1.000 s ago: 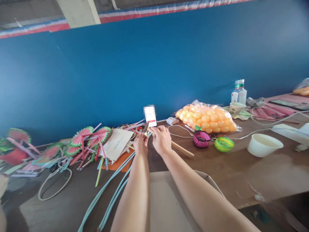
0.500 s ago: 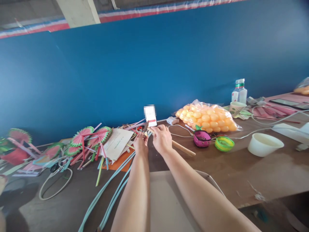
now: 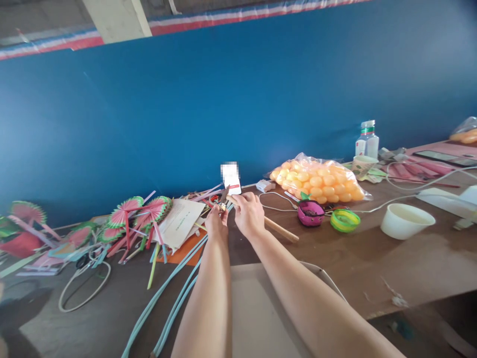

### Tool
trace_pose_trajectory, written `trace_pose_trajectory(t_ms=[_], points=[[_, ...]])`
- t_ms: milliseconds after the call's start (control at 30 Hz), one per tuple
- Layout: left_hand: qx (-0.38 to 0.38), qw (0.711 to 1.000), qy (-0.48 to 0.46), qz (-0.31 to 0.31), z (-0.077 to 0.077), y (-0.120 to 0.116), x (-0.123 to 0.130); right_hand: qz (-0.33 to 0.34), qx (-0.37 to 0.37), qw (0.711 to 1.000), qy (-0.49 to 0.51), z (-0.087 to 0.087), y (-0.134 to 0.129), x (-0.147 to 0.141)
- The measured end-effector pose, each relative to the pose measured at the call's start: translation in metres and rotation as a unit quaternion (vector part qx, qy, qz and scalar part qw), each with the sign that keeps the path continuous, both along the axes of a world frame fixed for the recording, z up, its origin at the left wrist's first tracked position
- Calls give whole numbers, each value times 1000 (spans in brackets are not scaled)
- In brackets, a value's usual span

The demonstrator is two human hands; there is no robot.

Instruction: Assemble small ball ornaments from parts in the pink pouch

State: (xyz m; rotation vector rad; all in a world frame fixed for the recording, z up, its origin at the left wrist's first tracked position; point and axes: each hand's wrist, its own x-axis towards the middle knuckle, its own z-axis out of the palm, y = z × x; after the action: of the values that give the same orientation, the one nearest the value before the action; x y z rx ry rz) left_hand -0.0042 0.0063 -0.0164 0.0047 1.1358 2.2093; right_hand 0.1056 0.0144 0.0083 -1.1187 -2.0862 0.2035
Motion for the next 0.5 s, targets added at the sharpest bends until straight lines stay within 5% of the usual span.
trace_pose_trajectory(t_ms=[500], points=[[0, 1000, -14, -3, 5, -1, 2, -6, 6, 1000, 15, -2, 2, 0]])
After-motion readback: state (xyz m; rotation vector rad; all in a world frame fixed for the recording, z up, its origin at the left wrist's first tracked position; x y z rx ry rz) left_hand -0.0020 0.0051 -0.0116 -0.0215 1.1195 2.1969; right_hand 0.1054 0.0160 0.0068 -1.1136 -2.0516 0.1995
